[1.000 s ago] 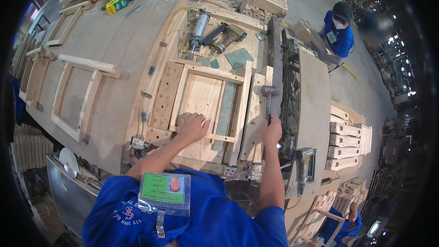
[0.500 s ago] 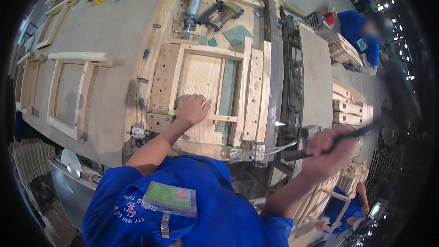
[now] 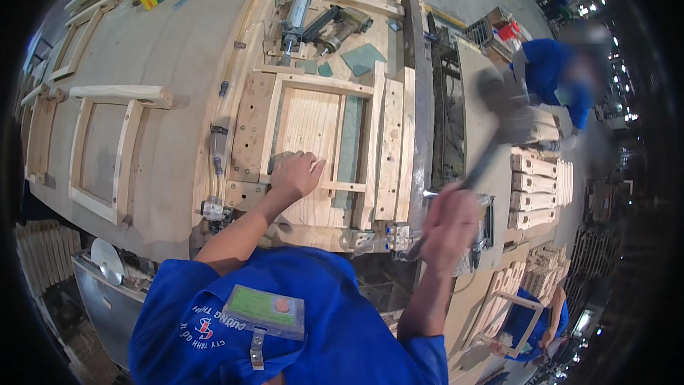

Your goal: The person assembles wooden chair frames by placing components into a jig, tapping them with a mallet, and fastening them with a pneumatic nail gun. The person repeats this sequence for multiple frames, moving each completed frame aside and loading a new one.

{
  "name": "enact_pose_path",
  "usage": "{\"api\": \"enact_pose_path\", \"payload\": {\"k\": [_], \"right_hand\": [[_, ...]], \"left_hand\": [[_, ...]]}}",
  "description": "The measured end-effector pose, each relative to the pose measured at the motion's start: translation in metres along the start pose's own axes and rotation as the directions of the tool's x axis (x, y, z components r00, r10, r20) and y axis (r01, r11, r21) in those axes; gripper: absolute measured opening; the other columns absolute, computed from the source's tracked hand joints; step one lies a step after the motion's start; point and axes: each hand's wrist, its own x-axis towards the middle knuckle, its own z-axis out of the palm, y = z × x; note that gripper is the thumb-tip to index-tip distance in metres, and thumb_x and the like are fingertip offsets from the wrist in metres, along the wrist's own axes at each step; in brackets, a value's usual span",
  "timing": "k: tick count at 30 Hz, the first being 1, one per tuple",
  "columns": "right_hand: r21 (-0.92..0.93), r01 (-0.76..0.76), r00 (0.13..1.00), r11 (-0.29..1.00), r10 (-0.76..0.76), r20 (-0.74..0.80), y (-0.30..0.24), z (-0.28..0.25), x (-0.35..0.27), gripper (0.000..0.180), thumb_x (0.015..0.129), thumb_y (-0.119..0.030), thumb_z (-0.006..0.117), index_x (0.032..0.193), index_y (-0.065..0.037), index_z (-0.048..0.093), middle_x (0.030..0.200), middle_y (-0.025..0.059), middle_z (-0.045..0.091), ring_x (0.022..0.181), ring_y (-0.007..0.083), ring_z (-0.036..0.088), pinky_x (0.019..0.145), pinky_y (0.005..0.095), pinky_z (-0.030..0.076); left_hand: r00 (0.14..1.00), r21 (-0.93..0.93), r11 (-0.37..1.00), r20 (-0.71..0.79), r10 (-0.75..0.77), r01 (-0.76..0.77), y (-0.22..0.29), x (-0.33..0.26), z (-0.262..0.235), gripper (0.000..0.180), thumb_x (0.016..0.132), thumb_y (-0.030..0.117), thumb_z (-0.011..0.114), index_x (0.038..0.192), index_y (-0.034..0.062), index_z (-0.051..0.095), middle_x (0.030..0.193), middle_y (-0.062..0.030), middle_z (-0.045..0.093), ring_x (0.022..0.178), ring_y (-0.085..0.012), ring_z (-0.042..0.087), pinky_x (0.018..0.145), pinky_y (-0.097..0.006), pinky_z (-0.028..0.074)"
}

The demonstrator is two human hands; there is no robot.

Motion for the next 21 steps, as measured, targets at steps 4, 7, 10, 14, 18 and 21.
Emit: {"api": "enact_pose_path", "payload": {"k": [4,7,10,14,18,21], "right_hand": [[0.287,0.438,0.889,0.852,-0.362,-0.281,-0.064,0.032,0.089,0.050,0.116,-0.053,0.041,0.100,-0.007,0.055,0.068,0.0001,0.044,0.052,0.0079,0.040,0.046,0.0253,0.034],[0.201,0.539,0.835,0.818,-0.488,-0.252,0.014,0.058,0.125,0.048,0.117,-0.049,0.040,0.098,-0.007,0.054,0.076,0.0018,0.048,0.059,0.0127,0.047,0.052,0.0286,0.041],[-0.242,-0.259,0.962,0.935,0.273,0.024,0.160,0.077,0.106,0.044,0.117,-0.041,0.041,0.104,-0.004,0.061,0.079,0.0048,0.053,0.069,0.0160,0.054,0.060,0.0296,0.047],[-0.189,-0.311,0.916,0.931,0.347,0.203,0.121,0.108,0.117,0.045,0.116,-0.045,0.043,0.090,-0.010,0.055,0.065,-0.0039,0.044,0.050,0.0064,0.037,0.042,0.0269,0.032],[0.077,-0.099,0.973,0.992,0.080,0.215,0.047,0.103,0.117,0.043,0.116,-0.044,0.047,0.088,-0.012,0.054,0.060,-0.0059,0.040,0.045,0.0021,0.033,0.038,0.0212,0.024],[0.131,0.109,0.988,0.985,-0.122,0.091,0.072,0.111,0.128,0.046,0.117,-0.044,0.044,0.087,-0.011,0.050,0.062,-0.0045,0.040,0.049,0.0049,0.034,0.044,0.0250,0.028]], "left_hand": [[0.999,-0.006,0.999,0.033,-0.037,0.037,0.001,-0.001,0.000,0.042,0.104,0.045,0.059,0.109,0.0085,0.078,0.112,-0.0177,0.075,0.109,-0.0380,0.070,0.098,-0.052,0.054],[0.999,-0.047,0.999,0.035,-0.009,0.011,0.002,-0.005,-0.004,0.040,0.102,0.042,0.062,0.109,0.0057,0.077,0.112,-0.0192,0.075,0.110,-0.0386,0.070,0.097,-0.052,0.054],[0.998,-0.029,0.998,0.032,0.051,-0.050,0.016,0.000,-0.003,0.039,0.101,0.040,0.062,0.110,0.0048,0.076,0.108,-0.0199,0.075,0.106,-0.0390,0.070,0.097,-0.052,0.053],[1.000,0.050,0.999,-0.003,-0.010,0.010,-0.003,-0.001,0.004,0.043,0.101,0.044,0.062,0.117,0.0064,0.076,0.116,-0.0188,0.074,0.111,-0.0380,0.070,0.099,-0.050,0.054],[0.992,0.020,0.994,0.057,-0.111,0.110,0.002,0.000,-0.006,0.045,0.103,0.046,0.061,0.116,0.0069,0.077,0.116,-0.0147,0.075,0.113,-0.0334,0.070,0.100,-0.047,0.056],[0.992,0.001,0.995,0.086,-0.095,0.095,0.004,0.000,-0.008,0.045,0.106,0.045,0.057,0.118,0.0056,0.074,0.117,-0.0159,0.073,0.118,-0.0343,0.067,0.102,-0.048,0.054]]}}
